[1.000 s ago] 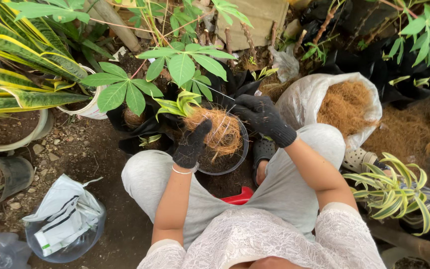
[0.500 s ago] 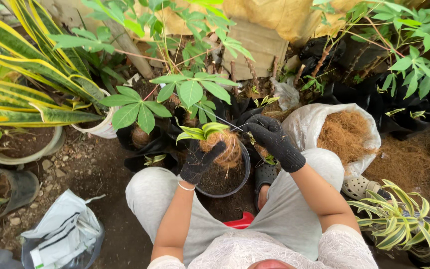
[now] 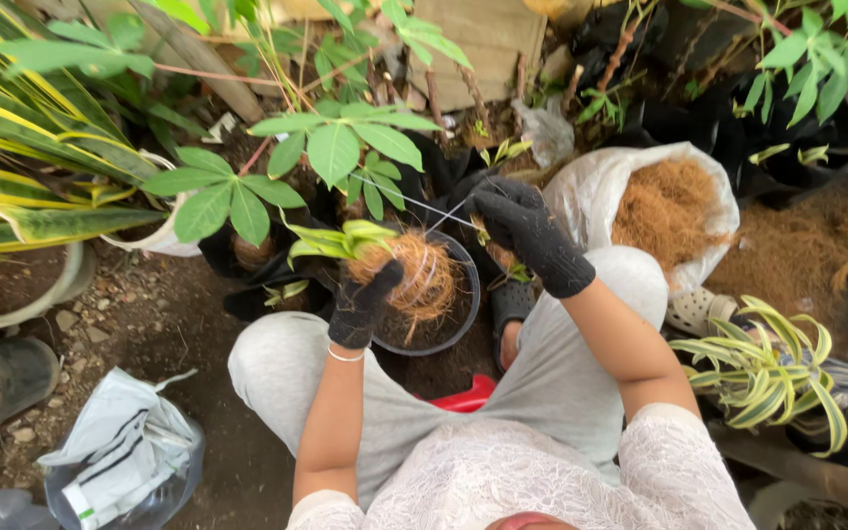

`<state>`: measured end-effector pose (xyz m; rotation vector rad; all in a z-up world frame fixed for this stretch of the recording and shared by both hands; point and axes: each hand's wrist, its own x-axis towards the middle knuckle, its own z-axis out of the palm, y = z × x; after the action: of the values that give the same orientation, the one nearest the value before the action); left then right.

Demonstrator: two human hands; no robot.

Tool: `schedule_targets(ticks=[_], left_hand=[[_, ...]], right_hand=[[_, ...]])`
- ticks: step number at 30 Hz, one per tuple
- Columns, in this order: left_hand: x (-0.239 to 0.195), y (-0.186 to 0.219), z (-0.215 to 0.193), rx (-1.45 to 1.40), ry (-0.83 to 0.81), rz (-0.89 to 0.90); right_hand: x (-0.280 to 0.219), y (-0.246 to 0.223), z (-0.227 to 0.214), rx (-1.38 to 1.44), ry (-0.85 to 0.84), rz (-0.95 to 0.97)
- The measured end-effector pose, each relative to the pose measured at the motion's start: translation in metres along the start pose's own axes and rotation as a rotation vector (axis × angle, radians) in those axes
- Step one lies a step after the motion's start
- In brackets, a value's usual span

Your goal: The person wraps a small plant's root ball with coconut coir and secures it with white string. They adjust the coir around the roots, then tie the string multiple times to hold the material in place.

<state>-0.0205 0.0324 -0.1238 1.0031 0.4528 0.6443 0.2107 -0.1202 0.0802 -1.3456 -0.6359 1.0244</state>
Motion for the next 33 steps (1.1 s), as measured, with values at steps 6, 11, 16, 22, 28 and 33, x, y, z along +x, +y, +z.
schedule_targets(ticks=[6, 11, 16, 22, 28, 33], left_hand=[[0.000, -0.043, -0.044, 0.625, 0.045, 0.432], [-0.003, 0.009, -0.017, 0.343, 0.117, 0.376], [-0.004, 0.061, 0.025, -0.293, -0.012, 0.152], [-0.002, 0.063, 0.032, -0.782, -0.145, -0.152], [-0.009, 0.048, 0.038, 0.074, -0.229, 0.018], [-0.007, 0.067, 0.056, 0.969, -0.243, 0.361]], right_hand=[[0.001, -0.010, -0.016, -0.489, -0.163, -0.017], [0.001, -0.013, -0.026, -0.596, -0.159, 0.025], [0.015, -0.004, -0.038, -0.458, -0.018, 0.015], [0.019, 0.009, -0.035, -0.660, 0.036, -0.136], [0.014, 0.002, -0.022, -0.650, 0.118, -0.060], [0.006, -0.012, -0.013, -0.548, 0.026, -0.304]])
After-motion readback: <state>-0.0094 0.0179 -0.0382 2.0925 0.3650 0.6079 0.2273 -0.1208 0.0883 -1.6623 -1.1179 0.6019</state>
